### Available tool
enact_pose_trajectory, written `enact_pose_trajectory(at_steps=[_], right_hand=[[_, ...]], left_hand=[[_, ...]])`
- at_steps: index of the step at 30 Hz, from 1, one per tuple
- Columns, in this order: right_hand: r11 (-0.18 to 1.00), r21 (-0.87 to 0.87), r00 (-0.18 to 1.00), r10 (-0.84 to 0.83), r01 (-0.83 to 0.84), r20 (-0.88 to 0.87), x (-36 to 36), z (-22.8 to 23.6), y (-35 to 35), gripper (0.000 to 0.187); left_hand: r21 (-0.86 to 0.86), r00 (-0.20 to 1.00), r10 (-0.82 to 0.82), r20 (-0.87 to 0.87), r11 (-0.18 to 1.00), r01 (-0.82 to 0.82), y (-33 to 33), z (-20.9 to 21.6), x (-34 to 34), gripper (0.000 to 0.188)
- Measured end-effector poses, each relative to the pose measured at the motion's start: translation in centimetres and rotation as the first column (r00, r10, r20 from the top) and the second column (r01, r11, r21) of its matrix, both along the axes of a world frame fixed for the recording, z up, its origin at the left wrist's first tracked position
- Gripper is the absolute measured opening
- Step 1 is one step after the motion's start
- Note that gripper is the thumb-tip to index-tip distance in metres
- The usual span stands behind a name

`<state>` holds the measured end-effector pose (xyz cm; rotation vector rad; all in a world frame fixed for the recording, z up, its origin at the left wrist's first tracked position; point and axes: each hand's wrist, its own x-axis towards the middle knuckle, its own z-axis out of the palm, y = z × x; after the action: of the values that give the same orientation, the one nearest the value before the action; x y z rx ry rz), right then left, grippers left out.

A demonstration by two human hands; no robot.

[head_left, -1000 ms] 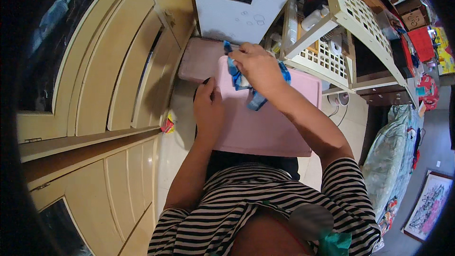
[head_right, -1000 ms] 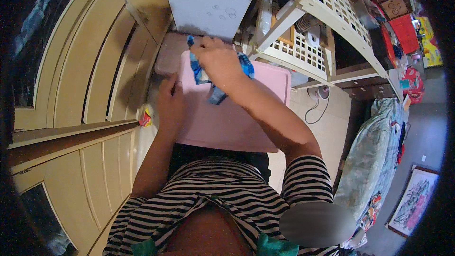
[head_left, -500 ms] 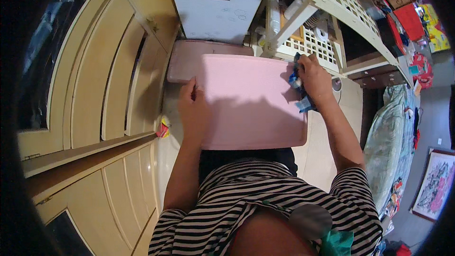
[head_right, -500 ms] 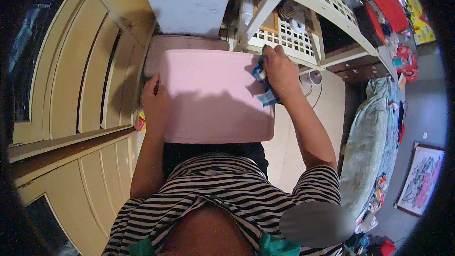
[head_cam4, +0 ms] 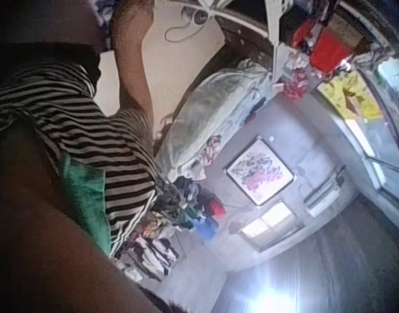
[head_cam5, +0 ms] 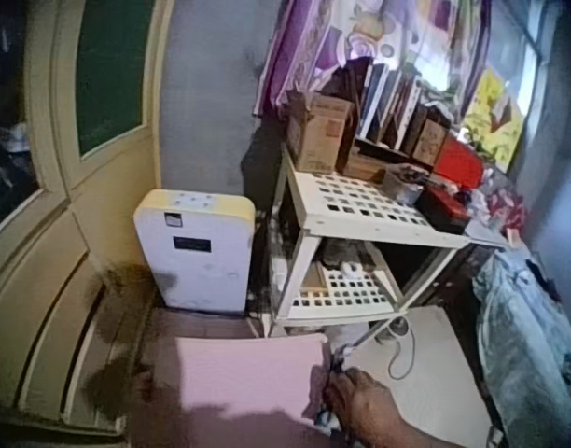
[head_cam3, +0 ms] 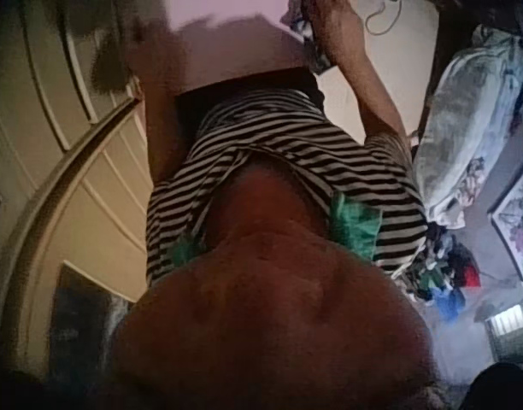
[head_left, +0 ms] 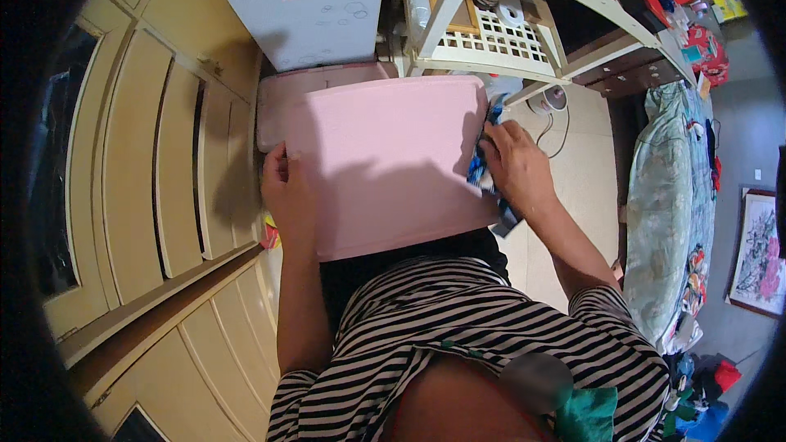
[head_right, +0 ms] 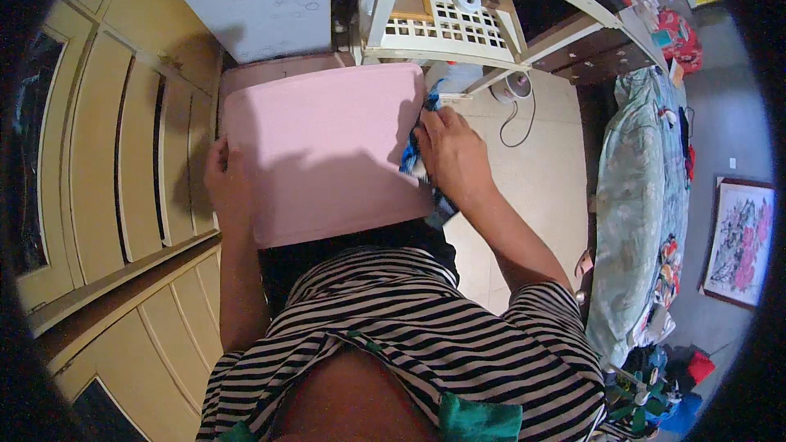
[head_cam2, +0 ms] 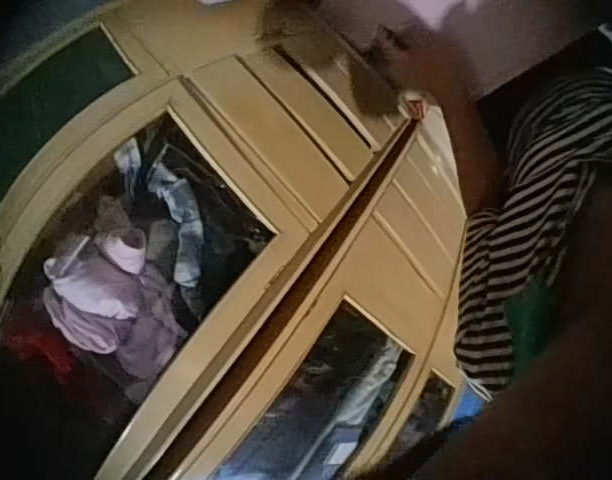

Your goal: The person sits on the floor and wipes various surfaces in a cluttered room using a blue cloth. They clean a white plastic shelf unit, a pink storage box, and a yellow and white appliance, moving items aside as needed.

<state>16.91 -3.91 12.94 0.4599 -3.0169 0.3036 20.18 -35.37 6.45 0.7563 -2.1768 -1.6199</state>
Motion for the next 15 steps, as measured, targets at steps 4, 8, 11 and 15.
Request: enact_pose_trajectory(at_steps=[4, 8, 11, 15], right_hand=[[0.998, 0.061, 0.991, -0.034, 0.026, 0.127, 4.0, 0.6, 0.1, 0.064], [1.0, -0.004, 0.942, -0.024, 0.027, 0.335, 5.2, 1.5, 0.9, 0.077], [0.99, -0.049, 0.956, 0.143, -0.135, 0.255, 6.8, 1.2, 1.8, 0.057], [0.919, -0.171, 0.895, 0.388, -0.356, 0.22, 8.2, 0.8, 3.2, 0.038]], left_hand=[[0.033, 0.999, -0.036, 0.031, 0.999, 0.035, 0.0, 0.0, -0.1, 0.033], [0.082, 0.999, -0.028, -0.016, 0.996, 0.029, 0.2, -0.1, -0.2, 0.033], [0.107, 0.999, -0.024, -0.024, 0.994, 0.026, -0.6, -1.8, -0.4, 0.034], [0.243, 1.0, -0.027, 0.011, 0.97, 0.023, -0.3, 0.1, -0.2, 0.03]])
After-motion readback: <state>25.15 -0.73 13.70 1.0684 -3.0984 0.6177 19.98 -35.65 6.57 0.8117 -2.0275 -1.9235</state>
